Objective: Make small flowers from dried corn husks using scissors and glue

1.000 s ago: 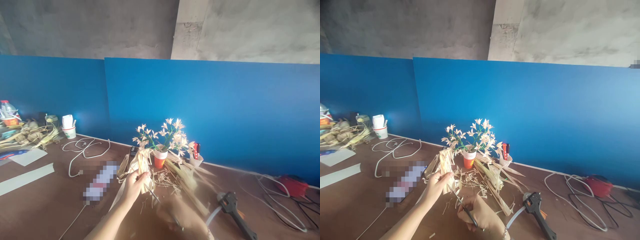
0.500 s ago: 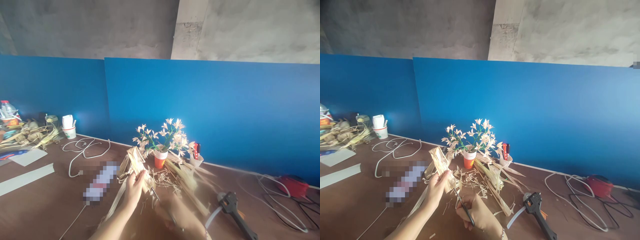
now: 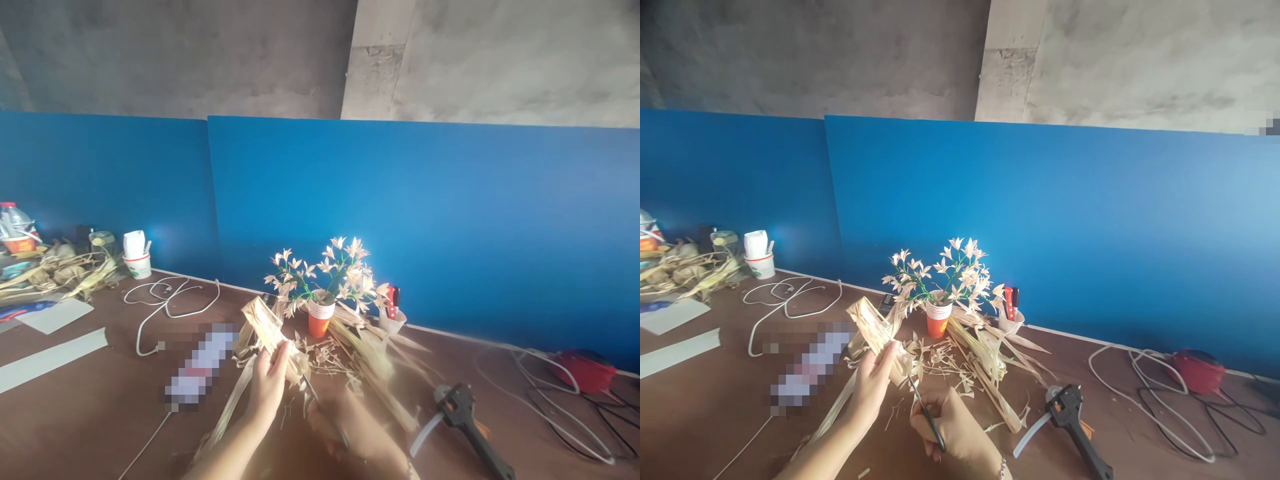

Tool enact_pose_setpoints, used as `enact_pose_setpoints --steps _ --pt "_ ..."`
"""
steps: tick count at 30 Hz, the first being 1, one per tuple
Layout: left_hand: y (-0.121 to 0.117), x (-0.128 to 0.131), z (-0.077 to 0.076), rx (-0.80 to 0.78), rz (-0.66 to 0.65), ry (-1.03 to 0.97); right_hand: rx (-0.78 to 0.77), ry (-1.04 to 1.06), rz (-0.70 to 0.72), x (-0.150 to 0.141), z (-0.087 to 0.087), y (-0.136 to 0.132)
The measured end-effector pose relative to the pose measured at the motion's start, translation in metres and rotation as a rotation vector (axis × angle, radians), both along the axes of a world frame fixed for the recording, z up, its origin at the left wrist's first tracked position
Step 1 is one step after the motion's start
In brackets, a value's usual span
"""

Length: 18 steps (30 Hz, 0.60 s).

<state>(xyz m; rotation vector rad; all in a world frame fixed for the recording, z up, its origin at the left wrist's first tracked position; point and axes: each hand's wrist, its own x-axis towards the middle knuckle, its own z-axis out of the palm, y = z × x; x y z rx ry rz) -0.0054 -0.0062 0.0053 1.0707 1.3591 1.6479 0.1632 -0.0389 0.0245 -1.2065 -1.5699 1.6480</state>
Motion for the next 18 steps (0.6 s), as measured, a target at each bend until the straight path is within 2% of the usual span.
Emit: enact_pose_setpoints --steps 7,18 --pt "-0.0055 0.0041 0.0019 -0.103 -0.029 -0.021 -0.014 -0.010 0.058 -0.0019 -0.0012 0.0041" --pt "-0.0053 0.0067 0.0025 -0.140 -0.013 -0.123 0.006 0.015 0.006 -0.0024 -0.0024 0.0018"
